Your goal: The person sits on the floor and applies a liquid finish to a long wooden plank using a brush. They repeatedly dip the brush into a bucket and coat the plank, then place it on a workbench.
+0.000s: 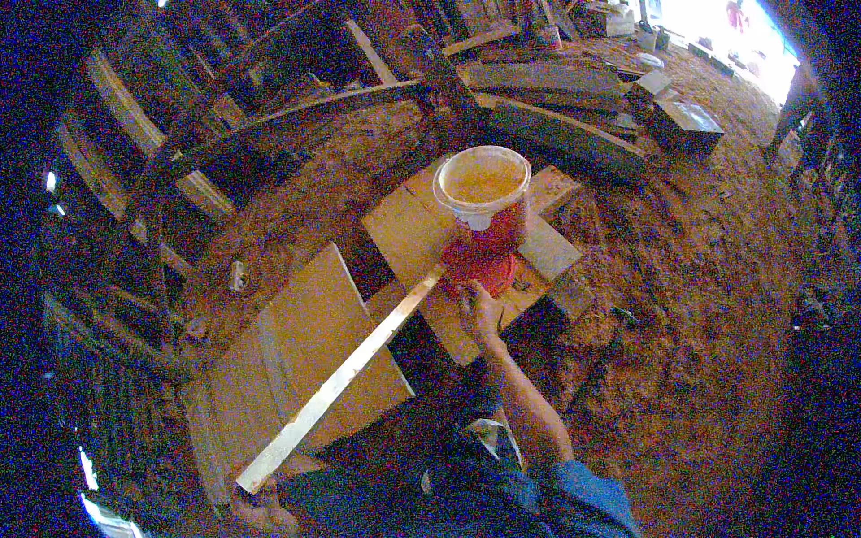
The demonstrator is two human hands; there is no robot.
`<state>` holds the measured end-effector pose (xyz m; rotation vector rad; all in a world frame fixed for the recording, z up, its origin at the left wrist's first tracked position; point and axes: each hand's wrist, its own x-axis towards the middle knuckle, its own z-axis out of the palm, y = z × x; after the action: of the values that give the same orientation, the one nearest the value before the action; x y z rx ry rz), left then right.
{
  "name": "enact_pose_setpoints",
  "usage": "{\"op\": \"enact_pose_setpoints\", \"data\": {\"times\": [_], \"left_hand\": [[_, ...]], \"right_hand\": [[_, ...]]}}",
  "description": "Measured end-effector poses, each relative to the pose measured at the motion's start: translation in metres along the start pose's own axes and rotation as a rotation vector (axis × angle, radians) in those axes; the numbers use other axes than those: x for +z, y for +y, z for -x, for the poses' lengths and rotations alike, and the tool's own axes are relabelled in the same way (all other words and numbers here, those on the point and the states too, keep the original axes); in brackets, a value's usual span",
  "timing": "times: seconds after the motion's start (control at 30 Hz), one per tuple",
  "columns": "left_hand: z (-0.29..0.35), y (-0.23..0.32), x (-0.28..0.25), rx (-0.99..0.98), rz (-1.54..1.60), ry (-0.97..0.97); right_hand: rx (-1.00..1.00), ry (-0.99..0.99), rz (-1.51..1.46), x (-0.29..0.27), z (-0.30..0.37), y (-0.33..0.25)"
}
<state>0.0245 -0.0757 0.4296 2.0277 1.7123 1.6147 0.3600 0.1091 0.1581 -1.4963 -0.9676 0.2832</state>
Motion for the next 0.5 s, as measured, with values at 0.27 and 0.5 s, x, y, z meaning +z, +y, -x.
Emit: {"op": "enact_pose_setpoints", "data": {"times": [0.27, 0.5], "left_hand": [[0.006, -0.003, 0.0, -0.106, 0.055, 0.018], [0.005, -0.003, -0.001, -0.113, 0.104, -0.016]], "right_hand": [[0.024, -0.177, -0.14, -0.012, 0.049, -0.049], [0.23, -0.214, -0.177, -0.02, 0.065, -0.104]]}}
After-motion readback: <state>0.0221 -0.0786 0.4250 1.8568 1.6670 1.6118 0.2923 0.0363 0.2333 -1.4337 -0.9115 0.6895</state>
